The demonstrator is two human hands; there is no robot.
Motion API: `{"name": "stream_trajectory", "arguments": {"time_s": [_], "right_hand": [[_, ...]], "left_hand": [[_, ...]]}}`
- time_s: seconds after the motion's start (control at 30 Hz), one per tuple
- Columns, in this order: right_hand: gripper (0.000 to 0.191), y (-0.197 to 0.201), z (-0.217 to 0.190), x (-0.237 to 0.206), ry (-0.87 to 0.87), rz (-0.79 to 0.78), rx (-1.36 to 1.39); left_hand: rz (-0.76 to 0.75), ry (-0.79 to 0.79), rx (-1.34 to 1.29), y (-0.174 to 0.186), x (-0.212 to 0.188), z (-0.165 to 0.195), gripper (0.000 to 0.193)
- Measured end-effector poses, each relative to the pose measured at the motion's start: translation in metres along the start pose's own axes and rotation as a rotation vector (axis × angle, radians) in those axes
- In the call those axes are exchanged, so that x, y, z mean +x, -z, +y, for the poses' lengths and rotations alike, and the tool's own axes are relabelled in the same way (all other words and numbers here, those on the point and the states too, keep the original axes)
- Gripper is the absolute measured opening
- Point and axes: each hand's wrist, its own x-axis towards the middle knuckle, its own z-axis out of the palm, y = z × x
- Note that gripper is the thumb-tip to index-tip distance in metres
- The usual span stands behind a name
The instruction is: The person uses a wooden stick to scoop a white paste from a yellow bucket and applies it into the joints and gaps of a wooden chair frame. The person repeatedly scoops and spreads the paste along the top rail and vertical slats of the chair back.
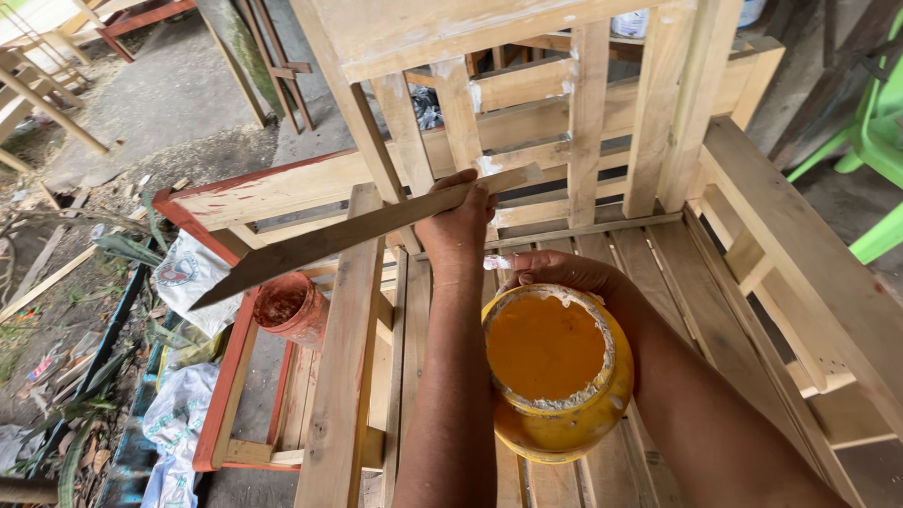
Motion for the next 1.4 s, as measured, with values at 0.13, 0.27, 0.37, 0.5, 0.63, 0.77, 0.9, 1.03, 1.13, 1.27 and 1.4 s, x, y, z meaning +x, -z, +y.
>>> {"name": "stream_trajectory", "arguments": {"time_s": [0.13, 0.27, 0.37, 0.5, 0.63, 0.77, 0.9, 1.03, 1.13, 1.27, 1.4], "right_hand": [[0.038, 0.016, 0.005, 0.004, 0.101, 0.208, 0.061], [0.041, 0.051, -0.003, -0.008, 0.377, 0.774, -0.228], [0.05, 0.069, -0.017, -0.008, 0.57, 0.844, -0.253], [0.061, 0.075, -0.035, 0.001, 0.681, 0.897, -0.411], [0.069, 0.08, -0.047, 0.007, 0.716, 0.9, -0.514], [0.062, 0.092, -0.051, 0.015, 0.723, 0.963, -0.816], [0.054, 0.097, -0.053, 0.02, 0.671, 1.034, -0.977], [0.075, 0.082, -0.047, 0.011, 0.511, 1.206, -1.715], [0.087, 0.067, -0.047, 0.013, 0.155, 1.207, -1.851], [0.085, 0.062, -0.045, 0.017, -0.034, 1.239, -1.961], [0.077, 0.068, -0.041, 0.006, 0.111, 1.249, -1.954]], "left_hand": [[0.04, 0.054, 0.05, 0.023, 0.006, 0.001, 0.024], [-0.006, 0.129, -0.002, 0.024, 0.013, -0.007, 0.026], [-0.035, 0.155, 0.012, 0.016, 0.019, -0.016, 0.026], [-0.093, 0.158, 0.056, 0.007, 0.027, -0.024, 0.026], [-0.174, 0.172, 0.061, 0.002, 0.041, -0.028, 0.025], [-0.197, 0.193, 0.113, -0.002, 0.052, -0.032, 0.025], [-0.226, 0.183, 0.085, -0.003, 0.056, -0.038, 0.025], [-0.222, 0.21, 0.083, -0.002, 0.057, -0.042, 0.024], [-0.22, 0.226, 0.078, -0.003, 0.055, -0.041, 0.024], [-0.221, 0.253, 0.101, -0.005, 0.051, -0.033, 0.024], [-0.212, 0.253, 0.129, -0.004, 0.047, -0.026, 0.024]]}}
